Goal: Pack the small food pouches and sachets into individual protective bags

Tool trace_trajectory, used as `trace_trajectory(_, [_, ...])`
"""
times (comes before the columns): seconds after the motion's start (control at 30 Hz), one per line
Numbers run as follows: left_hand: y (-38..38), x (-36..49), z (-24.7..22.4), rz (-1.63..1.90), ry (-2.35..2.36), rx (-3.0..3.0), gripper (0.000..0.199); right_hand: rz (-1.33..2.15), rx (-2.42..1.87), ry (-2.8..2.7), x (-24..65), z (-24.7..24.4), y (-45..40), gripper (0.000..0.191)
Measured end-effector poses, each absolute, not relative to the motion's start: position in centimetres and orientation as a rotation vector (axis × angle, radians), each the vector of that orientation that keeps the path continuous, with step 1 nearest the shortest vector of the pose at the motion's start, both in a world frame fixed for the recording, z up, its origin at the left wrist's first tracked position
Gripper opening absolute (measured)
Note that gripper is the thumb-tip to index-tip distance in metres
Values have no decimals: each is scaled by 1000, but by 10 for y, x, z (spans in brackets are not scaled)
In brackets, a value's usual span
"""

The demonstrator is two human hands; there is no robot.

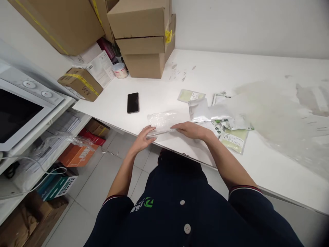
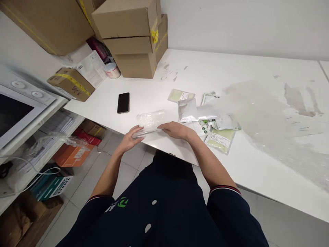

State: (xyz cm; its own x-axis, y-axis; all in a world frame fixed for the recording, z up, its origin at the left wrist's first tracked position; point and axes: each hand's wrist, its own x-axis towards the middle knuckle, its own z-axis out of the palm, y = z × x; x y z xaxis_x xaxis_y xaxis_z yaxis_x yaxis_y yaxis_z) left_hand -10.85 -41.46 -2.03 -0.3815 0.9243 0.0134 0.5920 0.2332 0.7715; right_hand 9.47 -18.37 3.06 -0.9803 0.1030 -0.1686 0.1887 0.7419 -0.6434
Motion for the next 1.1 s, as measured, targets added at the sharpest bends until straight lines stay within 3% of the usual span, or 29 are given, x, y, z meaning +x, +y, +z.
trace_trajectory(0.1, [-397, -109, -38, 1197, 2239, 1163, 30, -1349, 433, 2815, 78, 25, -172, 38])
trace_trajectory(0.23, [-376, -118, -51, 1251, 2325, 1007, 34, -1808, 842, 2651, 59, 5, -166, 39])
trace_trajectory(0.4, [-347, -141, -40, 1354, 2360, 962, 41, -1768, 1162, 2649, 36, -4, -163, 30])
trace_trajectory(0.53, [-299, -189, 4, 1454, 2423, 1116, 40, -1686, 1155, 2986, -5, 35, -132, 23])
trace_trajectory(0.63, [-274, -220, 58, 1744, 2418, 1380, 30, -1674, 947, 3387, -27, 90, -113, 30])
trace_trajectory(0.77, [-289, -215, 95, 1937, 2484, 1599, 30, -1631, 731, 3612, -8, 129, -124, 35])
trace_trajectory(1.1, [-403, -117, -54, 1330, 2297, 1433, 29, -1690, 634, 2909, 83, -18, -190, 35])
